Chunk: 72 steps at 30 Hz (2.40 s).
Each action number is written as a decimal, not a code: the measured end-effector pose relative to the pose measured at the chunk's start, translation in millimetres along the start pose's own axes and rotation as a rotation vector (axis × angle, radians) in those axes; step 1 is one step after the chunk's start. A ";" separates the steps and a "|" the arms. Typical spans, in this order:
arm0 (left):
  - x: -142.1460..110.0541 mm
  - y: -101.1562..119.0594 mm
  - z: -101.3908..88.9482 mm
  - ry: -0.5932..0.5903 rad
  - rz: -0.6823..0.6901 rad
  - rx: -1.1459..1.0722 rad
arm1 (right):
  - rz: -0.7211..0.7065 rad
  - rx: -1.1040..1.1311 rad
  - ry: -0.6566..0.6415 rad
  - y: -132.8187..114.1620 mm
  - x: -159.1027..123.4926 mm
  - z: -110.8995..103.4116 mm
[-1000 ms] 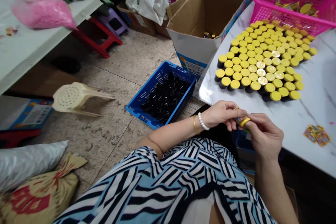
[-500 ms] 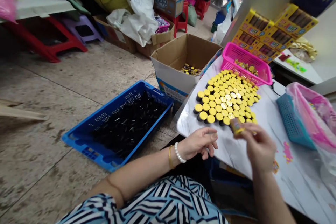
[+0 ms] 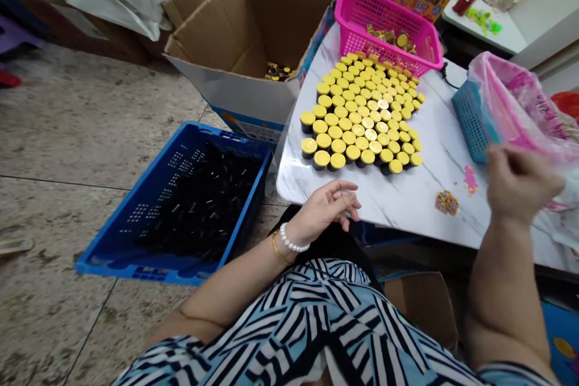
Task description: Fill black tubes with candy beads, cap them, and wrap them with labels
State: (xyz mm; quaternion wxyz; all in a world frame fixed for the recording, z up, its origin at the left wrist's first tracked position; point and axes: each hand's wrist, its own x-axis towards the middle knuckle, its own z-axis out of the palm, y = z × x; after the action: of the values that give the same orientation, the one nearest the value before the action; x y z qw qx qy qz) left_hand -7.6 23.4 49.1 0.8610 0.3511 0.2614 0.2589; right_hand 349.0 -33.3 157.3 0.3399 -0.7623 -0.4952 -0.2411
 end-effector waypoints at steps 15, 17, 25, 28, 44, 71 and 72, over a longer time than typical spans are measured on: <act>-6.6 -18.8 41.6 0.190 0.111 0.156 | 0.221 -0.013 -0.098 55.6 -138.3 11.9; -7.1 -25.4 50.6 0.170 0.140 0.195 | 0.070 0.056 -0.088 8.8 -150.5 8.7; -16.0 -31.5 36.9 0.126 0.306 0.299 | -0.200 0.382 -0.184 -133.0 -196.5 14.3; -26.6 -34.4 29.2 0.130 0.338 0.270 | -0.172 0.393 -0.195 -140.3 -198.7 20.5; -45.6 -26.6 20.1 0.514 0.476 0.284 | 0.553 0.837 -0.629 -156.1 -188.3 10.4; -57.7 -9.5 -0.6 0.301 -0.005 0.041 | -0.061 -0.031 -0.201 -86.1 -96.4 63.7; -56.8 -9.8 -0.7 0.278 -0.018 0.031 | -0.034 -0.065 -0.247 -82.6 -93.0 68.4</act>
State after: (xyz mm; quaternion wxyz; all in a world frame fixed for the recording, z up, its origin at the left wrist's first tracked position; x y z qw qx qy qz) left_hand -46.9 -18.1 56.7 0.8133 0.3226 0.3854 0.2932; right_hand 238.7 -13.5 70.2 0.2471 -0.7882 -0.5383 -0.1670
